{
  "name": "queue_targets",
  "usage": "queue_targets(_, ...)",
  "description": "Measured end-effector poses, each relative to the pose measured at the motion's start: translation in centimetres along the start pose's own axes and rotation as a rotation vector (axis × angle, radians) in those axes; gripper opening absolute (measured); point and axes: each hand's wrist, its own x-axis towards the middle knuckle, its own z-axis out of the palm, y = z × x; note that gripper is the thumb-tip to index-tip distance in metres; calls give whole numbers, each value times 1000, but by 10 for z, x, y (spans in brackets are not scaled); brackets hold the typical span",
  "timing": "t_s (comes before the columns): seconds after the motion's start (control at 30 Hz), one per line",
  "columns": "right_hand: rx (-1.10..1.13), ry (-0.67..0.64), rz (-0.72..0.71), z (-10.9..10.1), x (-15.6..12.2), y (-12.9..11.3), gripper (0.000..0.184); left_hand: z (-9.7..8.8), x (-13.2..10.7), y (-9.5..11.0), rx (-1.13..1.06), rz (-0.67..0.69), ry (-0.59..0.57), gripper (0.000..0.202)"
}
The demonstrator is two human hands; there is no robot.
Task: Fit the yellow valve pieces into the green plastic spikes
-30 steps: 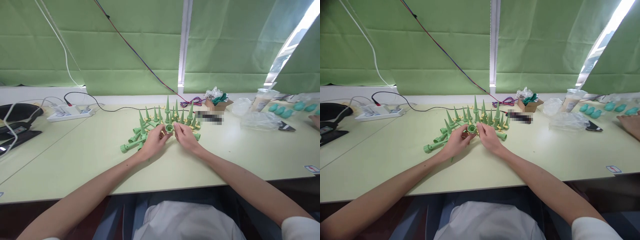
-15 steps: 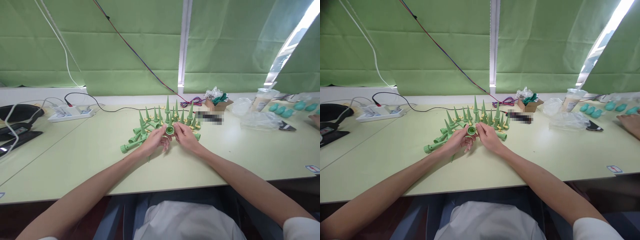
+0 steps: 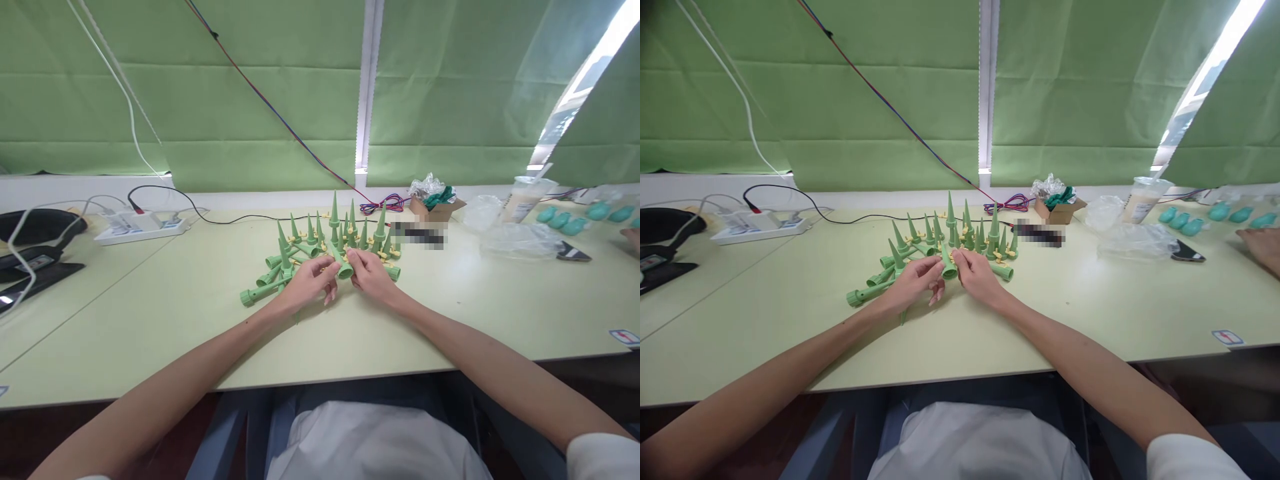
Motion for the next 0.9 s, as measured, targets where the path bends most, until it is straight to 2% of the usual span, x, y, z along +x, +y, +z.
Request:
queue_targets(0.3, -89, -25, 66, -1, 2, 1, 49, 2, -1, -5, 255, 104, 61, 28)
queue_targets(0.47, -107, -14, 97, 0, 2, 1, 50, 3, 1, -11, 456, 242, 156, 22)
queue_targets(0.6, -114, 0, 115, 1, 3, 2, 51, 1, 1, -13, 557, 308, 150, 21)
queue_targets(0.77, -124, 31, 98, 2, 4, 0, 52, 3, 3, -12, 603, 289, 219, 17)
queue_targets(0.9, -76, 79, 66, 2, 4, -2, 52, 5, 3, -7, 556, 239, 312, 19)
